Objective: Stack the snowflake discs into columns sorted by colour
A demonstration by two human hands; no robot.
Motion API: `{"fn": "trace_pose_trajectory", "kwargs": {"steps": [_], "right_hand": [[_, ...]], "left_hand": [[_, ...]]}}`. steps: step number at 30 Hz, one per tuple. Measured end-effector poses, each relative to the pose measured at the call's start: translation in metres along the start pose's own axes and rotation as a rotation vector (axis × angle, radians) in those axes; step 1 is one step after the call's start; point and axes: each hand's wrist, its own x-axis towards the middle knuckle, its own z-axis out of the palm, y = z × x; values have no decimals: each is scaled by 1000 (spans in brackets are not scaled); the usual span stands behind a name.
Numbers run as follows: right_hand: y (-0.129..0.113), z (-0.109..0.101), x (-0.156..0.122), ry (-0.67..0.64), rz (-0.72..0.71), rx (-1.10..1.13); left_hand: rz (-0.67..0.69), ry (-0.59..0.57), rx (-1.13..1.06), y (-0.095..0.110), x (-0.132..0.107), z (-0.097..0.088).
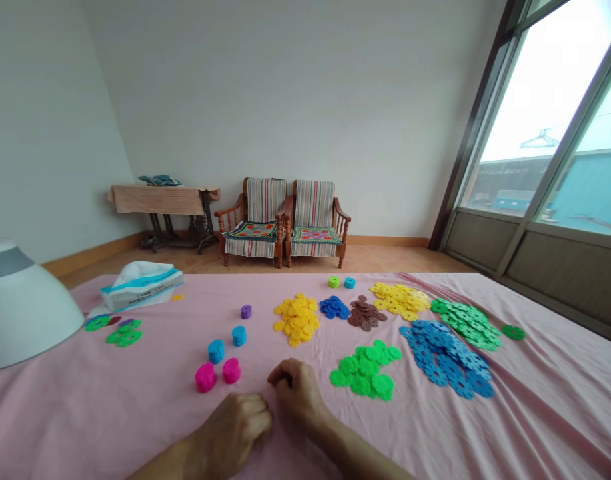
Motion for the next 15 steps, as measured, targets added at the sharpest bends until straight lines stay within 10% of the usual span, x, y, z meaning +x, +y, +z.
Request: {"fn": "trace_pose_trajectory", "kwargs": {"steps": [8, 15], "right_hand": [[7, -64, -33, -128, 11, 37], [29, -117, 8, 63, -184, -186]], "left_hand": [[-3, -68, -41, 34, 18, 1], [-131, 185, -127, 32, 15, 25]]}}
